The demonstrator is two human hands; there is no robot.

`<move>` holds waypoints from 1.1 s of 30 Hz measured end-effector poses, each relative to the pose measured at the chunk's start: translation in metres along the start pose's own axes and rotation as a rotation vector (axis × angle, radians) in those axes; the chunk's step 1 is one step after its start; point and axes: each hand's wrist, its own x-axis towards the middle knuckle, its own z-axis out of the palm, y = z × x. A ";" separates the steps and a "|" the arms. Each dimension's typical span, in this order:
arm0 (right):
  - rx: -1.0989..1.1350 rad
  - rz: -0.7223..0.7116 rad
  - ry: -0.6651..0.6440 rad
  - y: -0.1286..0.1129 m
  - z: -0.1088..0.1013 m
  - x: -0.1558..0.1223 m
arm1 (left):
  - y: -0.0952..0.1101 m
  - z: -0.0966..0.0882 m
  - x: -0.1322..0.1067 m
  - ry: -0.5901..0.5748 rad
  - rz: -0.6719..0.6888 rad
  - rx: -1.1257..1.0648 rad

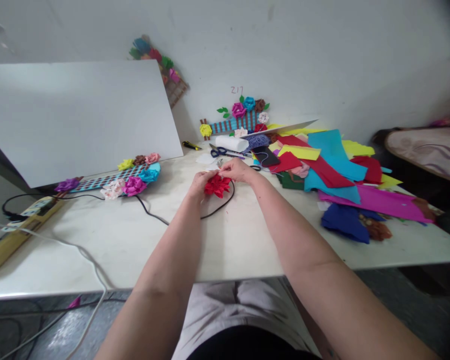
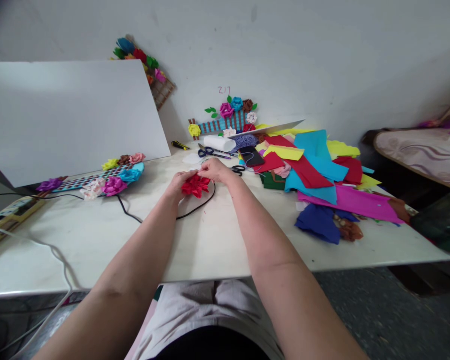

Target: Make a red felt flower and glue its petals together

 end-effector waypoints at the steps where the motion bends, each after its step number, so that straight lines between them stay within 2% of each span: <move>1: -0.027 -0.034 0.011 0.002 0.000 0.002 | 0.000 0.000 0.000 -0.005 0.002 -0.002; 4: -0.074 -0.101 0.032 0.006 0.001 0.005 | 0.001 0.000 -0.003 -0.033 0.019 -0.011; 6: -0.057 -0.094 0.030 0.009 0.002 0.006 | 0.002 0.001 -0.004 -0.060 0.037 -0.020; 13: 0.116 -0.009 0.000 0.015 0.002 0.006 | 0.000 0.000 -0.002 -0.097 0.067 -0.007; 17: 0.152 0.033 0.001 0.010 0.000 0.002 | -0.002 -0.003 0.000 -0.097 0.067 0.010; 22: 0.196 0.153 0.020 0.002 -0.003 -0.004 | -0.004 -0.004 0.002 -0.110 0.034 0.022; 27: 0.293 0.230 -0.094 0.010 -0.005 -0.006 | -0.005 -0.007 0.004 -0.171 0.042 0.032; 33: 0.607 0.248 -0.204 0.028 -0.003 -0.007 | -0.004 -0.007 0.005 -0.213 0.026 0.027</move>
